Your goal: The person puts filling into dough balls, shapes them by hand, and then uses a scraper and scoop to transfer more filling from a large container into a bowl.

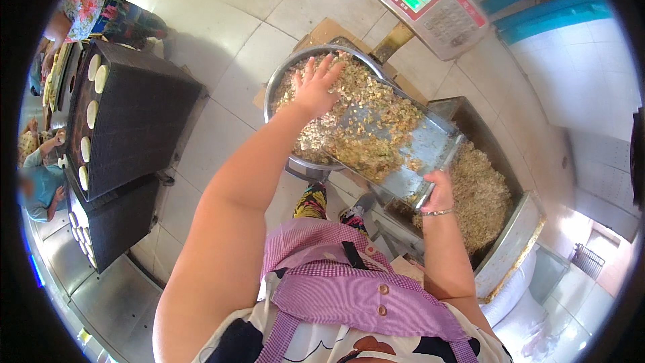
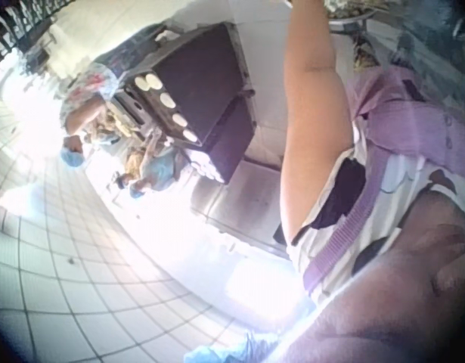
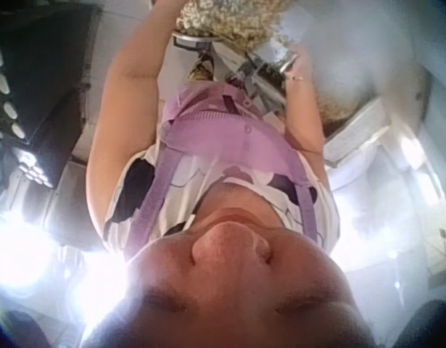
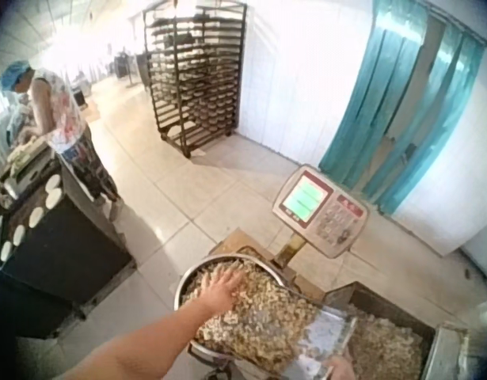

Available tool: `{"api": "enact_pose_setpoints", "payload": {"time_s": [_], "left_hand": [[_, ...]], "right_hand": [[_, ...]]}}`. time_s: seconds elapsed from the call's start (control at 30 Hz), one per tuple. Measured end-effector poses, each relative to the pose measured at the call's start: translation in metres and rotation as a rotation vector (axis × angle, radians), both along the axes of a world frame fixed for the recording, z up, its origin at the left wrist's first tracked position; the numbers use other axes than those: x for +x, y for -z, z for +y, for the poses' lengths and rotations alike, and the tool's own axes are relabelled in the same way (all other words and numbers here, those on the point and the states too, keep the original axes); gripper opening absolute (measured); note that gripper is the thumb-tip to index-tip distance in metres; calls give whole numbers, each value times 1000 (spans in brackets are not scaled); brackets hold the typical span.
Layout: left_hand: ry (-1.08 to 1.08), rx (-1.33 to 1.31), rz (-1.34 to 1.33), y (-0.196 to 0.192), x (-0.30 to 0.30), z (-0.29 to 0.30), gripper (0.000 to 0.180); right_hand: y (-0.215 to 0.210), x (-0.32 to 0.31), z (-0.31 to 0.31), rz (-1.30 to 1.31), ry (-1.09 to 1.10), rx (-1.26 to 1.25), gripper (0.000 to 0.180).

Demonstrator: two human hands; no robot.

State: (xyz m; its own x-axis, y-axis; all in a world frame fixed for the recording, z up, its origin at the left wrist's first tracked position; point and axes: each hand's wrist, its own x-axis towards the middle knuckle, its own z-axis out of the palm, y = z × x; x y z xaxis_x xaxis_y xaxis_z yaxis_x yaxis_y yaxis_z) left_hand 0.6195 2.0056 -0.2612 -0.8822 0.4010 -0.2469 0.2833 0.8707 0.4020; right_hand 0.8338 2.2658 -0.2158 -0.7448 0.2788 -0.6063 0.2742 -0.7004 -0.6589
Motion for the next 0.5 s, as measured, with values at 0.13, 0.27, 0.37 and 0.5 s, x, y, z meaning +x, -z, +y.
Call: {"api": "enact_pose_setpoints", "payload": {"time_s": [0.13,0.27,0.37,0.5], "left_hand": [[109,420,-7,-17,41,1,58],[396,579,-100,-69,81,12,59],[432,430,-103,-70,84,16,57],[472,410,-137,-65,71,14,50]], "right_hand": [[-12,-7,-15,-6,25,-27,75],[-21,-19,-28,45,45,-20,76],[-17,-25,-33,103,39,-27,77],[-17,-27,-35,106,9,34,74]]}}
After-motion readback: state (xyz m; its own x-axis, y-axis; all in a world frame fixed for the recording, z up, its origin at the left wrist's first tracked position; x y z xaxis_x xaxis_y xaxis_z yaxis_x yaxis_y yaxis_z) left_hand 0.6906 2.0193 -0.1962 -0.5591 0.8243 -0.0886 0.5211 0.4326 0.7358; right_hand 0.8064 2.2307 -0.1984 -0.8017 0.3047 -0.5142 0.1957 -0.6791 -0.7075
